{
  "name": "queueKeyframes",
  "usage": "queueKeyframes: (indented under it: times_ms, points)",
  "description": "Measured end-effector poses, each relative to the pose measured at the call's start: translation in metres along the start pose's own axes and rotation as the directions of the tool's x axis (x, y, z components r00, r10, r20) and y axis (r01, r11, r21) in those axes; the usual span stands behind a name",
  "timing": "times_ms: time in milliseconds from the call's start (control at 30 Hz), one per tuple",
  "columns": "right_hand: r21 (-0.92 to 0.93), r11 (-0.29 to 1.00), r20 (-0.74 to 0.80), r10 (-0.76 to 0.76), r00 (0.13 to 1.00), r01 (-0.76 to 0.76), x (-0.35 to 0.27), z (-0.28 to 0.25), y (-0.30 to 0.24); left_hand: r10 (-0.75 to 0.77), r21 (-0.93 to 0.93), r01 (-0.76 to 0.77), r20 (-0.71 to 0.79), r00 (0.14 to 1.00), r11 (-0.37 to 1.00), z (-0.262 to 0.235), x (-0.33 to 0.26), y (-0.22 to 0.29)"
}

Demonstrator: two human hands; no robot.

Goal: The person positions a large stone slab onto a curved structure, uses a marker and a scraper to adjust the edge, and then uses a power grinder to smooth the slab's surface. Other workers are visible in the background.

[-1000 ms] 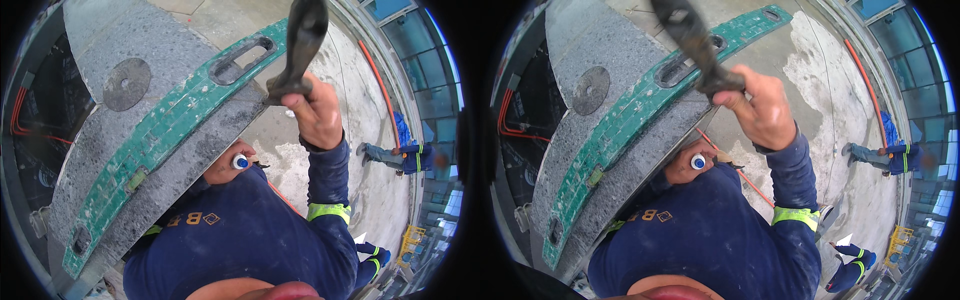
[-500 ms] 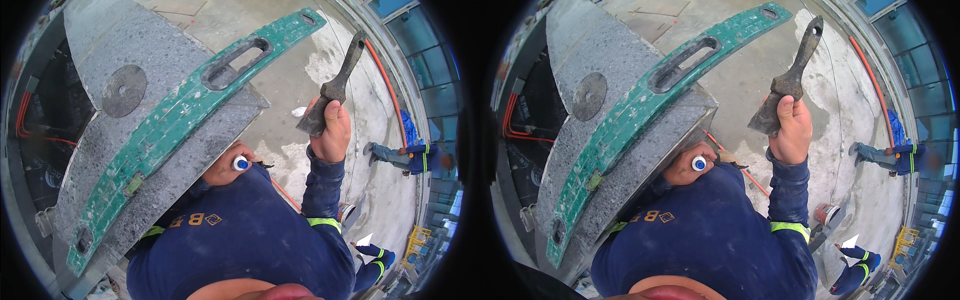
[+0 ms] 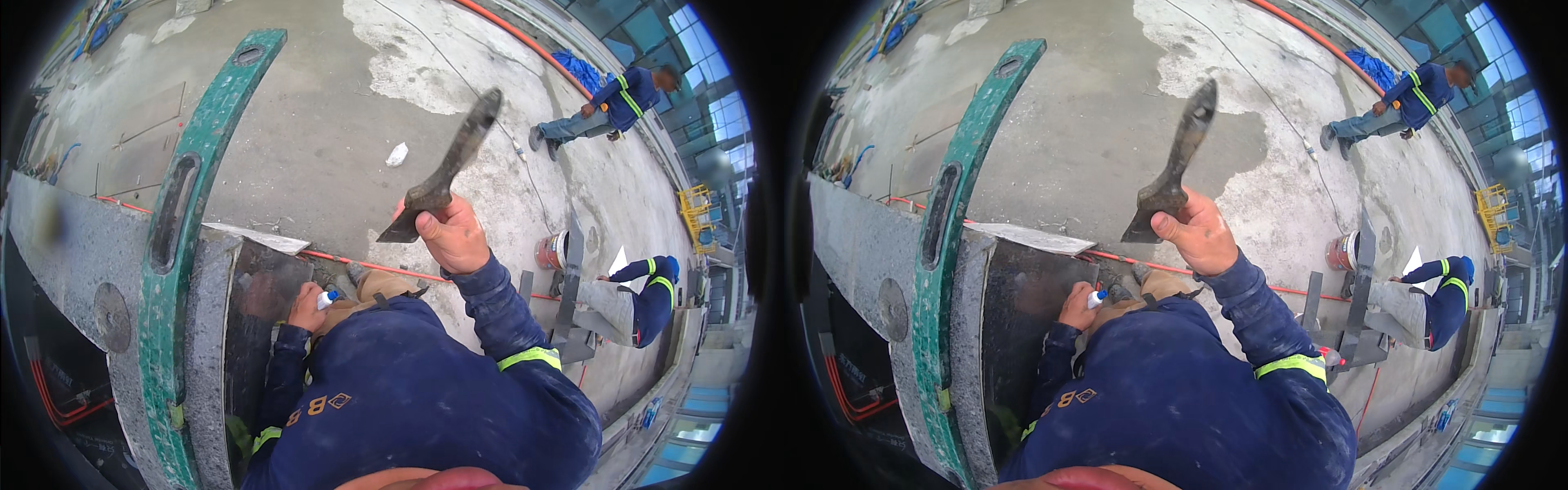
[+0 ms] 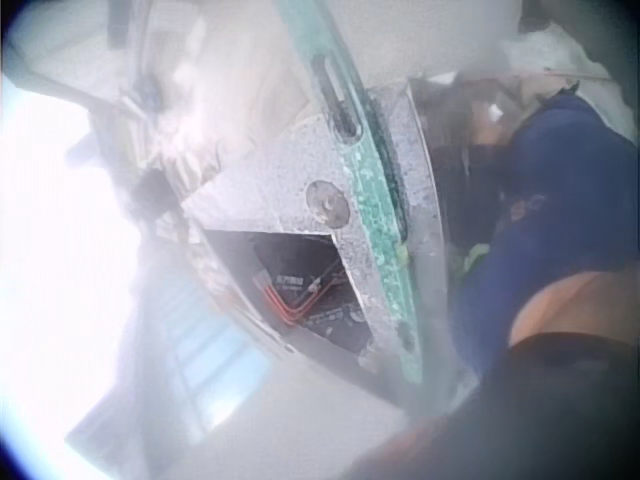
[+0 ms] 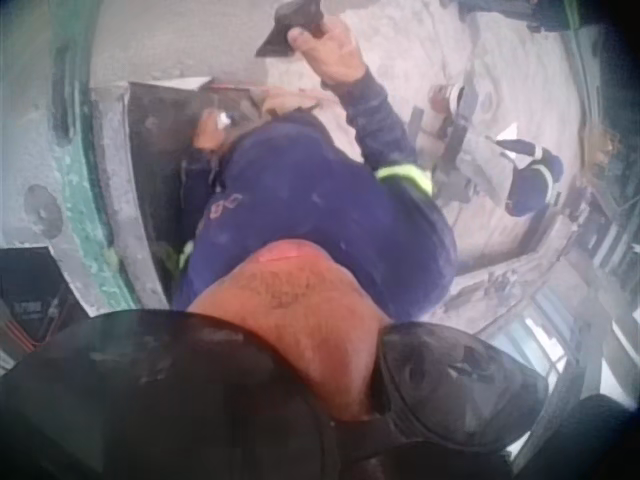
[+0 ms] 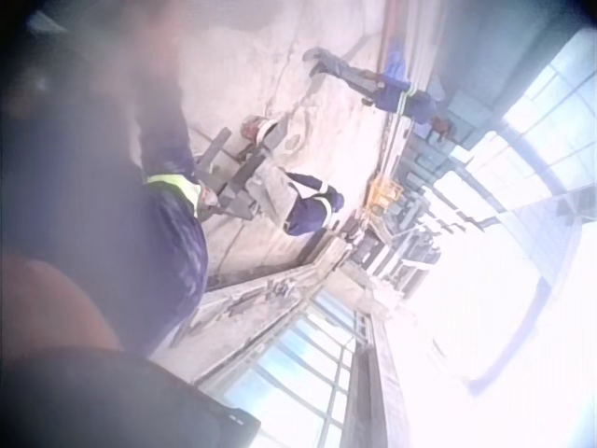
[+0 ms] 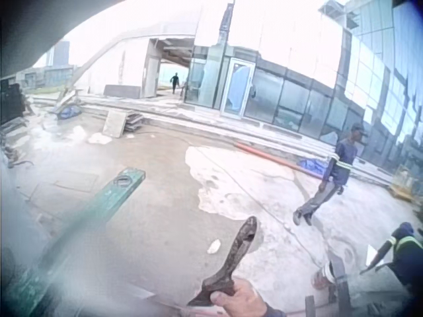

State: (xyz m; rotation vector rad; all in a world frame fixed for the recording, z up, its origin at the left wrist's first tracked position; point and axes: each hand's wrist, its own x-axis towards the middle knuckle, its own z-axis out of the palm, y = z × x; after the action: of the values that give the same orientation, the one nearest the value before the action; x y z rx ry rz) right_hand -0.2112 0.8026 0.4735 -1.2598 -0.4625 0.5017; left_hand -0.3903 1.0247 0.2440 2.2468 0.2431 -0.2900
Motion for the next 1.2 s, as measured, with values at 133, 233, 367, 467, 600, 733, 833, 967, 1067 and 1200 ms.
queueKeyframes:
  times_ms: [133,233,367,467,600,733,833,967,1067,1200]
  points:
    - [-0.484,0.873,0.046,-0.04,0.998,0.057,-0.025,-0.013,-0.013,0.059,0.017,-0.059,0.006,0.998,0.998,0.025,-0.001,-0.005]
    - [-0.506,0.856,0.047,-0.089,0.995,0.1,-0.045,-0.032,0.022,0.055,-0.001,-0.055,0.017,0.998,0.998,0.02,0.002,0.023]
    - [-0.4,0.913,0.162,-0.012,0.987,0.077,-0.053,-0.045,0.036,0.016,-0.007,-0.018,-0.197,0.98,1.0,0.045,-0.002,0.036]
    - [-0.384,0.912,0.381,0.014,0.924,0.144,-0.056,-0.068,0.039,-0.244,-0.203,0.178,-0.37,0.896,0.963,0.085,-0.024,0.037]
    - [-0.356,0.893,0.544,-0.04,0.838,0.274,-0.078,-0.084,0.033,-0.752,-0.424,0.625,-0.438,0.493,0.656,0.195,-0.1,-0.013]
    - [-0.308,0.866,0.656,-0.106,0.748,0.393,-0.108,-0.093,0.035,-0.961,-0.589,0.799,-0.27,-0.057,0.119,0.339,-0.28,-0.022]
    - [-0.209,0.942,0.674,-0.056,0.737,0.263,-0.133,-0.098,0.036,-0.876,-0.715,0.623,-0.033,-0.482,-0.316,0.417,-0.383,0.032]
    - [-0.216,0.976,0.62,0.108,0.777,0.037,-0.153,-0.108,0.079,-0.778,-0.764,0.459,0.089,-0.622,-0.454,0.504,-0.452,0.11]
    - [-0.318,0.881,0.652,0.472,0.594,-0.35,-0.167,-0.1,0.072,-0.764,-0.805,0.396,0.106,-0.636,-0.441,0.565,-0.462,0.153]
    - [-0.326,0.887,0.747,0.454,0.486,-0.327,-0.187,-0.07,0.082,-0.797,-0.844,0.399,0.054,-0.602,-0.359,0.607,-0.442,0.175]
